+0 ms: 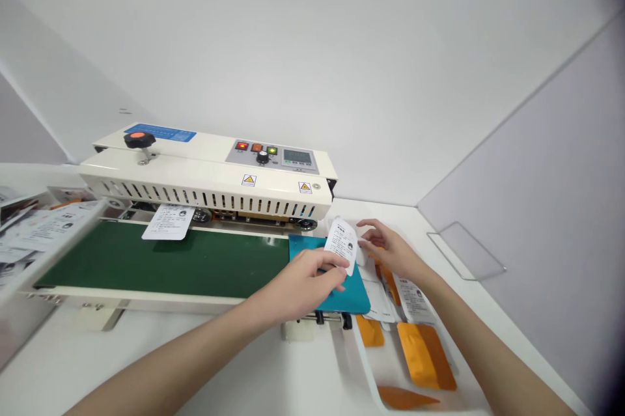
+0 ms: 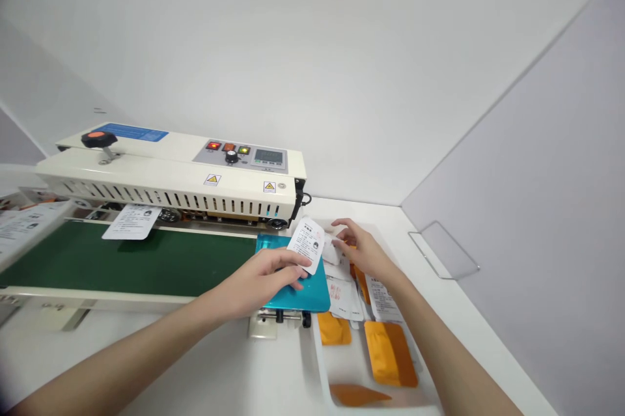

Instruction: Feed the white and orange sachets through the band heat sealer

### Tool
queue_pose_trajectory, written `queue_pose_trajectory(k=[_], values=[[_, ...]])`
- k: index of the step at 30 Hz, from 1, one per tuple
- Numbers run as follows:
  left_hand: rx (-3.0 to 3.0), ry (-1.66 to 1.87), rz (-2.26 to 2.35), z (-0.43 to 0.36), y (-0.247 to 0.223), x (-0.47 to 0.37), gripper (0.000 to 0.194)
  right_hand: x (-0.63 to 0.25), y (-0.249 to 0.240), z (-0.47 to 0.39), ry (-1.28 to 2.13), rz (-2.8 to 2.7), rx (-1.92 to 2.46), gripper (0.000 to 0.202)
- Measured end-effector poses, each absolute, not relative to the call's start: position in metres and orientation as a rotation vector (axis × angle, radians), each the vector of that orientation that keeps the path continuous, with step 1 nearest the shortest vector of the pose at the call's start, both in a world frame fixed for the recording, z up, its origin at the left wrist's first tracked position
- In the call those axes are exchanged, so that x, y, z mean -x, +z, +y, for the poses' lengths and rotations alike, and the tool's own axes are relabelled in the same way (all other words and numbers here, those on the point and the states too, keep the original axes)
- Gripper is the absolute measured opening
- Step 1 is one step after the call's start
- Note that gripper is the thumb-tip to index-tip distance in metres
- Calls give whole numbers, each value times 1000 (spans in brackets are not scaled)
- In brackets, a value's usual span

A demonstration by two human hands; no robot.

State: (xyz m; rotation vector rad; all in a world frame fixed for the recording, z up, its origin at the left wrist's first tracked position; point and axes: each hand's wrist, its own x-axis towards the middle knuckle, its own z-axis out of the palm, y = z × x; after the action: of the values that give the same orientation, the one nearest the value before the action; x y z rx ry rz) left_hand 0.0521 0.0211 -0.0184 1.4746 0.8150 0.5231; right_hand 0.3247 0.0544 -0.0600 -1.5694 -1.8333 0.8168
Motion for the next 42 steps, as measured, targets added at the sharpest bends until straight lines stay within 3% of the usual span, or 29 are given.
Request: queue_pose_trajectory(k=[7, 19, 42], values=[[-1412, 527, 789, 21, -15, -50, 35, -328, -59, 57, 778, -1675, 1519, 34], [-1284, 556, 760, 24, -14, -51, 36, -326, -65, 60, 667, -1871, 1613, 21], [-890, 727, 698, 27, -26, -57, 22, -329, -69, 62, 801, -1929, 1613, 20]])
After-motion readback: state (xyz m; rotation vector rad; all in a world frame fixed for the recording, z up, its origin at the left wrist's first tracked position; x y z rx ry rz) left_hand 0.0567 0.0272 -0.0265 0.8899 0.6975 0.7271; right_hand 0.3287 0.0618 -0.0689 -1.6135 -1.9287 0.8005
